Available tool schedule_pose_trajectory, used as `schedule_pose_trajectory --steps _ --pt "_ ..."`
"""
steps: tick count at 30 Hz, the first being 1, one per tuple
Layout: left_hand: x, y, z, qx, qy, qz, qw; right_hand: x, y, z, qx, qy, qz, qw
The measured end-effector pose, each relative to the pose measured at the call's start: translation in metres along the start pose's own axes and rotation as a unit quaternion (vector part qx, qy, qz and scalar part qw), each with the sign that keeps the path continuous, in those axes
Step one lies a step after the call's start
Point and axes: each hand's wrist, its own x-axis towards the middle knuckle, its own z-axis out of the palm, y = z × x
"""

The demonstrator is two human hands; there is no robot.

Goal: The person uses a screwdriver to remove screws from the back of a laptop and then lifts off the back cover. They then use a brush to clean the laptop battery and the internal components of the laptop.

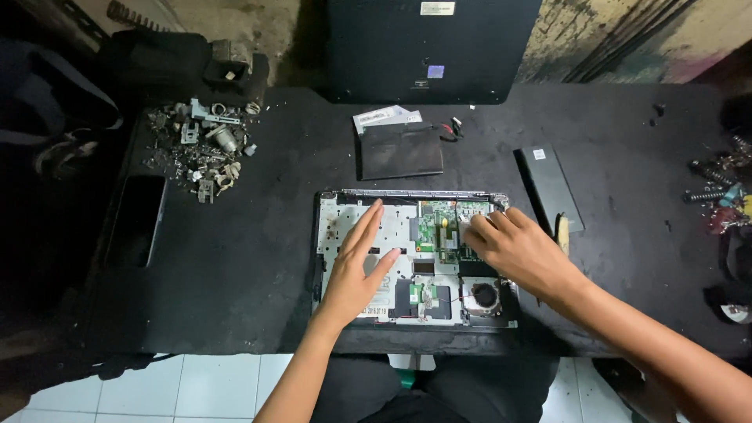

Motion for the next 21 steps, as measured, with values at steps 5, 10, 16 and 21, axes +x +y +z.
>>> schedule_pose_trajectory --steps 5,10,16,21 --pt "0.002 0.005 0.0 0.067 -0.039 0.016 0.997 -0.013 -0.006 -0.003 -0.002 -0.037 -0.024 0.999" --pt "0.004 -0.001 0.002 0.071 -0.047 0.016 0.996 -0.011 -0.008 -0.012 0.087 0.012 0.017 0.996" --pt "0.003 0.0 0.001 0.077 -0.043 0.02 0.996 -0.001 -0.013 -0.013 0.173 0.044 0.043 0.983" --pt "0.002 -0.003 0.0 0.087 -0.054 0.019 0.995 -0.004 -0.012 -0.022 0.108 0.047 0.003 0.993"
